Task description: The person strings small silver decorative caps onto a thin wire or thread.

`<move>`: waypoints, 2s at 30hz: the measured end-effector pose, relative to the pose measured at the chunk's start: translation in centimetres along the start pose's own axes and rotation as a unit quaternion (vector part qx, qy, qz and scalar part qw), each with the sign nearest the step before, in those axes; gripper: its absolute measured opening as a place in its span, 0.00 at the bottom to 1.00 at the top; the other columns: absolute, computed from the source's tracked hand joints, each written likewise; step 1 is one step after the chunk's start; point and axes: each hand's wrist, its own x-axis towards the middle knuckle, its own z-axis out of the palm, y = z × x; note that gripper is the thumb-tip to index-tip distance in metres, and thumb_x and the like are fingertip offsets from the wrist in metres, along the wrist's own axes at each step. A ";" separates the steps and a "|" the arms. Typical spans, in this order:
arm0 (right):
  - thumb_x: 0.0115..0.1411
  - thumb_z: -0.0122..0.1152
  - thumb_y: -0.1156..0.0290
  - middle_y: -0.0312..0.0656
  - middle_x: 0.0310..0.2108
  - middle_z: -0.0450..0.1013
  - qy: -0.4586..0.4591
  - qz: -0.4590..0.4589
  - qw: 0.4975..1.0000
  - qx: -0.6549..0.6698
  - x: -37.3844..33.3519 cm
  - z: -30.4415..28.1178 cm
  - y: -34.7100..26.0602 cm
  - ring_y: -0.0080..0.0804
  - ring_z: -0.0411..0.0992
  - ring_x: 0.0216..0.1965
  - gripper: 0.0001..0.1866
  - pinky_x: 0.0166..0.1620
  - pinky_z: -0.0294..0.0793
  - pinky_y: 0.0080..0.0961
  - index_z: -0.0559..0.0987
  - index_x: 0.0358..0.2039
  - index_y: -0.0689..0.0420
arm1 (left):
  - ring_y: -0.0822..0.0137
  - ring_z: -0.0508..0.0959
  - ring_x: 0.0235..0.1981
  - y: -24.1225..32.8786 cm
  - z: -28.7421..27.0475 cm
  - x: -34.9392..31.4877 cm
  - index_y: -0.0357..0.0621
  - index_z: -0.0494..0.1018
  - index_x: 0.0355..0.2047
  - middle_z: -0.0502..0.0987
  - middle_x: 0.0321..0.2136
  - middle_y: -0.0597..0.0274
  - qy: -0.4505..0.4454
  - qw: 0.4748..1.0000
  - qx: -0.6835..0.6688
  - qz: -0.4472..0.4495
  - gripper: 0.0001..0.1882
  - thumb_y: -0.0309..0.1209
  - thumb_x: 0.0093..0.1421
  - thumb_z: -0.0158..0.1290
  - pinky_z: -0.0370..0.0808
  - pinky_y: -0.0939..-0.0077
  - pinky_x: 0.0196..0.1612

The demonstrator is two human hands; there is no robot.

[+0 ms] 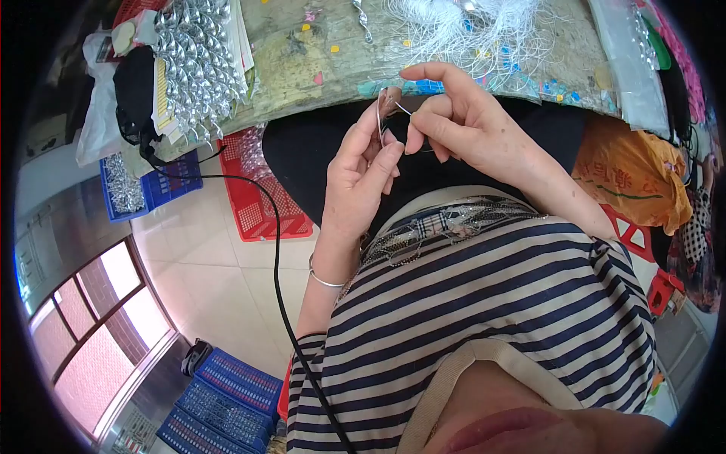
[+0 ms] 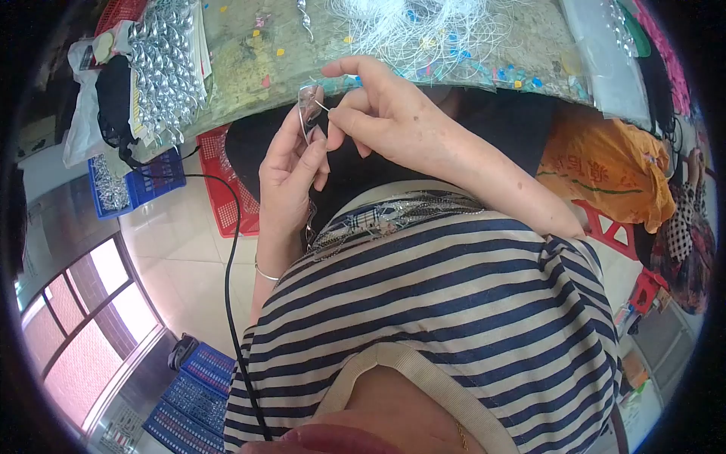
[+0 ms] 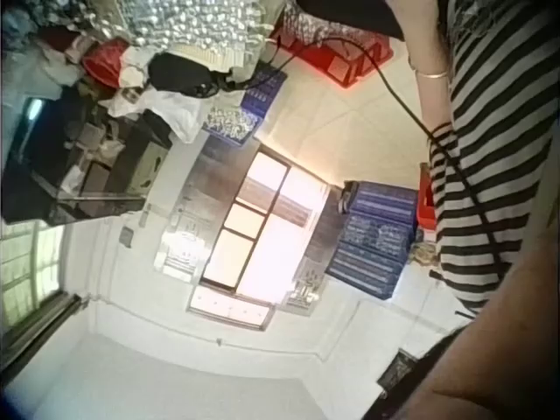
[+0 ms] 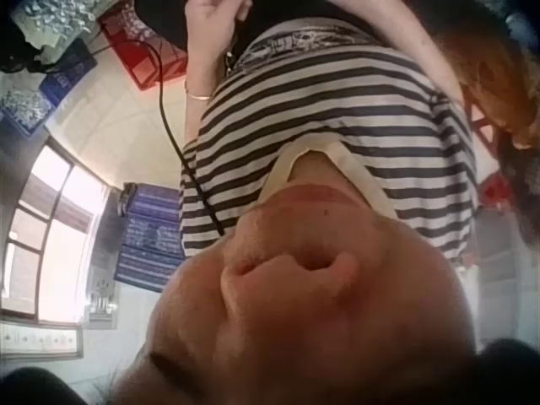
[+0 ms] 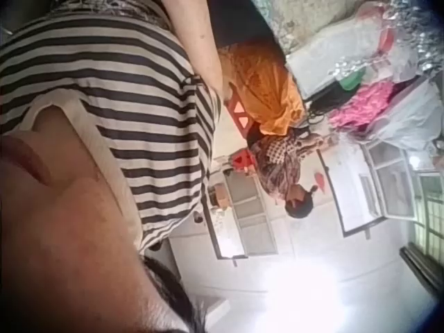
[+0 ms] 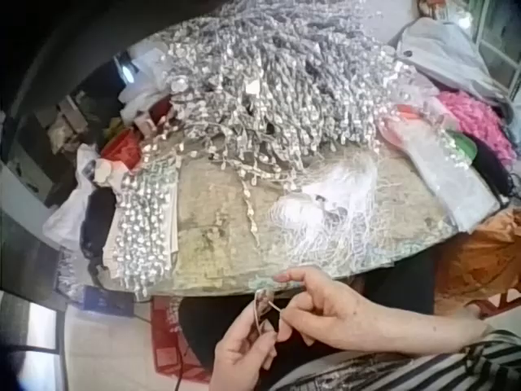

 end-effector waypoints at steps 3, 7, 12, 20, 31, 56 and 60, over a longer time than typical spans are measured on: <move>0.64 0.47 0.72 0.34 0.25 0.72 -0.003 0.000 1.000 0.006 0.1 0.0 0.1 0.14 0.63 0.20 0.23 0.25 0.63 0.09 0.57 0.58 0.59 | 0.83 0.67 0.24 -0.2 0.1 -0.1 0.43 0.59 0.60 0.67 0.33 0.68 0.001 1.000 0.013 0.006 0.27 0.24 0.60 0.50 0.63 0.93 0.20; 0.64 0.47 0.72 0.34 0.25 0.72 0.002 0.006 1.000 0.000 0.0 0.1 0.0 0.14 0.63 0.20 0.23 0.25 0.63 0.09 0.57 0.58 0.58 | 0.83 0.67 0.24 -0.2 0.1 -0.2 0.44 0.60 0.60 0.66 0.33 0.68 0.004 1.000 0.018 0.008 0.26 0.23 0.60 0.50 0.63 0.93 0.20; 0.64 0.48 0.72 0.34 0.25 0.73 0.009 -0.002 1.000 -0.008 0.0 0.0 0.1 0.14 0.62 0.20 0.23 0.25 0.62 0.09 0.58 0.58 0.58 | 0.83 0.66 0.24 -0.2 0.0 -0.4 0.43 0.60 0.59 0.66 0.33 0.68 -0.003 0.999 0.039 0.015 0.26 0.23 0.60 0.50 0.64 0.92 0.22; 0.63 0.49 0.72 0.34 0.25 0.72 0.010 0.003 1.000 0.012 0.3 0.0 0.2 0.13 0.62 0.19 0.23 0.24 0.61 0.09 0.59 0.57 0.58 | 0.82 0.66 0.24 -0.3 0.1 -0.4 0.41 0.61 0.59 0.65 0.32 0.68 -0.011 0.998 0.054 0.033 0.26 0.22 0.59 0.50 0.65 0.90 0.26; 0.64 0.48 0.71 0.33 0.24 0.72 0.013 -0.022 1.000 -0.002 0.0 -0.3 -1.5 0.12 0.62 0.19 0.21 0.22 0.58 0.08 0.60 0.57 0.58 | 0.75 0.69 0.27 1.1 0.3 -0.3 0.43 0.65 0.56 0.68 0.35 0.62 -0.032 0.969 0.204 0.133 0.26 0.21 0.56 0.51 0.69 0.82 0.34; 0.61 0.56 0.71 0.31 0.31 0.72 0.022 -0.069 0.996 -0.058 -0.3 -1.2 1.4 0.15 0.69 0.34 0.07 0.39 0.68 0.13 0.77 0.37 0.59 | 0.70 0.68 0.33 1.2 -0.5 -1.6 0.46 0.69 0.54 0.66 0.31 0.63 -0.051 0.961 0.251 0.106 0.25 0.19 0.53 0.52 0.66 0.80 0.39; 0.61 0.56 0.71 0.30 0.30 0.71 0.022 -0.065 0.996 -0.063 -0.1 -1.0 1.7 0.14 0.67 0.33 0.06 0.38 0.67 0.13 0.77 0.35 0.59 | 0.71 0.68 0.33 1.1 -0.8 -1.9 0.46 0.70 0.53 0.66 0.31 0.63 -0.060 0.964 0.245 0.090 0.25 0.19 0.53 0.52 0.66 0.81 0.39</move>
